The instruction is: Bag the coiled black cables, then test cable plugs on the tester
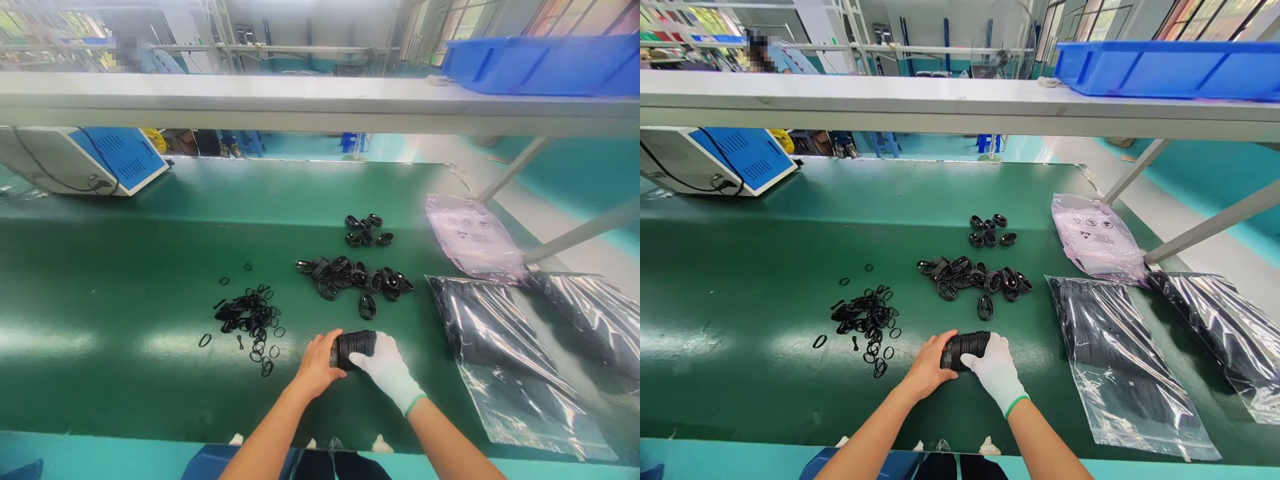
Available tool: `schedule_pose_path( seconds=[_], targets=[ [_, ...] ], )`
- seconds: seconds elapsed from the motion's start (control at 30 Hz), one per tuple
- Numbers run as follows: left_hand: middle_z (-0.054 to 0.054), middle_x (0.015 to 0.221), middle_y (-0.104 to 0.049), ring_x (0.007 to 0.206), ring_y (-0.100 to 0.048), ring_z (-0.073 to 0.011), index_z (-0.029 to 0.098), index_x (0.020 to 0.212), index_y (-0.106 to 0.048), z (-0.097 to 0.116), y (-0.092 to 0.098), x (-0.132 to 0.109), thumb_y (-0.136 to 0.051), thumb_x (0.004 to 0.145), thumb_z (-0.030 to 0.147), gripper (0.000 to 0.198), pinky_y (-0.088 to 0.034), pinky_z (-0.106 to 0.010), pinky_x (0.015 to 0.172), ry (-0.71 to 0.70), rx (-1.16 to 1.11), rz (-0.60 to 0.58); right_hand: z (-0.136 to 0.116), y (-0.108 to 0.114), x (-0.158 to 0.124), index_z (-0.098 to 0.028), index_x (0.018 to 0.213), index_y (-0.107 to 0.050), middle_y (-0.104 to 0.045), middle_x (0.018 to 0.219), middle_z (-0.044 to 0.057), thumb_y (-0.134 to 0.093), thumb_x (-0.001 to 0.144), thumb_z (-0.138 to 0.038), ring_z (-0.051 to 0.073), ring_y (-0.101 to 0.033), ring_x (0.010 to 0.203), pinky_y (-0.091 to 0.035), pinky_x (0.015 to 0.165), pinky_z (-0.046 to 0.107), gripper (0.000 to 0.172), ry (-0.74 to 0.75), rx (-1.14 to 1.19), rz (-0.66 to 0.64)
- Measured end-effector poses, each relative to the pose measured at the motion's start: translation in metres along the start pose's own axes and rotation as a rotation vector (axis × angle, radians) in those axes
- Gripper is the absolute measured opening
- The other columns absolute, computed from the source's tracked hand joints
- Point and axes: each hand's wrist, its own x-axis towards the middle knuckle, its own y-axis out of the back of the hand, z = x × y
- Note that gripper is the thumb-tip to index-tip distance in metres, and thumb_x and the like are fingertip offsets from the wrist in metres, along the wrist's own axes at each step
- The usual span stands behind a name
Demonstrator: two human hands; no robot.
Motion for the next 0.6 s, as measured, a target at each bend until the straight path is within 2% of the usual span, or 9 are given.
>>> schedule_pose_path(
  seconds=[0.1,0.17,0.23,0.33,0.43,0.57,0.6],
  targets=[
    [-0.005,0.121,-0.053,0.11,-0.049,-0.0247,0.032,0.134,-0.037,-0.001,0.002,0.002,-0.073,0.062,0.024,0.081,-0.038,-0.037,0.093,-0.024,-0.008,-0.022,-0.006,-0.005,-0.004,-0.009,0.125,-0.039,-0.045,0.118,0.019,-0.061,0.061,-0.047,0.031,-0.054,0.106,-0.043,0.088,0.039,0.077,-0.038,-0.025,0.024],
    [-0.004,0.136,-0.044,0.122,-0.04,-0.0242,0.029,0.134,-0.037,-0.002,0.003,0.004,-0.072,0.062,0.023,0.08,-0.033,-0.036,0.1,-0.048,-0.005,-0.033,-0.01,-0.01,-0.006,-0.005,0.131,-0.031,-0.042,0.122,0.022,-0.061,0.06,-0.05,0.035,-0.049,0.111,-0.041,0.091,0.042,0.09,-0.067,-0.048,0.066],
    [-0.002,0.145,-0.034,0.129,-0.032,-0.0226,0.027,0.136,-0.036,-0.003,0.004,0.006,-0.072,0.062,0.022,0.082,-0.027,-0.034,0.105,-0.075,0.001,-0.04,-0.014,-0.016,-0.007,-0.003,0.131,-0.031,-0.043,0.121,0.022,-0.062,0.059,-0.049,0.037,-0.048,0.112,-0.04,0.091,0.043,0.091,-0.085,-0.067,0.105],
    [0.003,0.143,-0.038,0.129,-0.034,-0.0216,0.03,0.136,-0.034,-0.003,0.005,0.009,-0.072,0.062,0.022,0.084,-0.027,-0.034,0.106,-0.108,0.01,-0.051,-0.015,-0.02,-0.007,-0.005,0.128,-0.036,-0.044,0.119,0.022,-0.063,0.059,-0.047,0.036,-0.05,0.109,-0.041,0.089,0.043,0.086,-0.102,-0.075,0.134],
    [0.005,0.141,-0.042,0.128,-0.035,-0.0252,0.032,0.135,-0.037,-0.005,0.004,0.013,-0.073,0.061,0.022,0.083,-0.026,-0.038,0.107,-0.107,0.01,-0.059,-0.01,-0.014,-0.005,-0.007,0.129,-0.038,-0.046,0.122,0.021,-0.062,0.062,-0.046,0.034,-0.051,0.109,-0.041,0.089,0.041,0.081,-0.088,-0.058,0.111],
    [0.006,0.141,-0.041,0.128,-0.034,-0.0275,0.031,0.135,-0.037,-0.006,0.004,0.017,-0.074,0.061,0.024,0.084,-0.024,-0.04,0.107,-0.093,-0.004,-0.069,0.002,0.009,0.004,-0.02,0.116,-0.056,-0.061,0.113,0.009,-0.04,0.082,-0.04,0.022,-0.055,0.106,-0.042,0.09,0.032,0.042,-0.002,0.006,0.038],
    [0.006,0.141,-0.042,0.128,-0.034,-0.0281,0.031,0.135,-0.037,-0.006,0.005,0.018,-0.073,0.061,0.024,0.083,-0.026,-0.041,0.107,-0.088,-0.008,-0.072,0.004,0.014,0.006,-0.021,0.109,-0.061,-0.064,0.107,0.006,-0.036,0.085,-0.037,0.021,-0.057,0.103,-0.043,0.089,0.031,0.038,0.009,0.022,0.026]
  ],
)
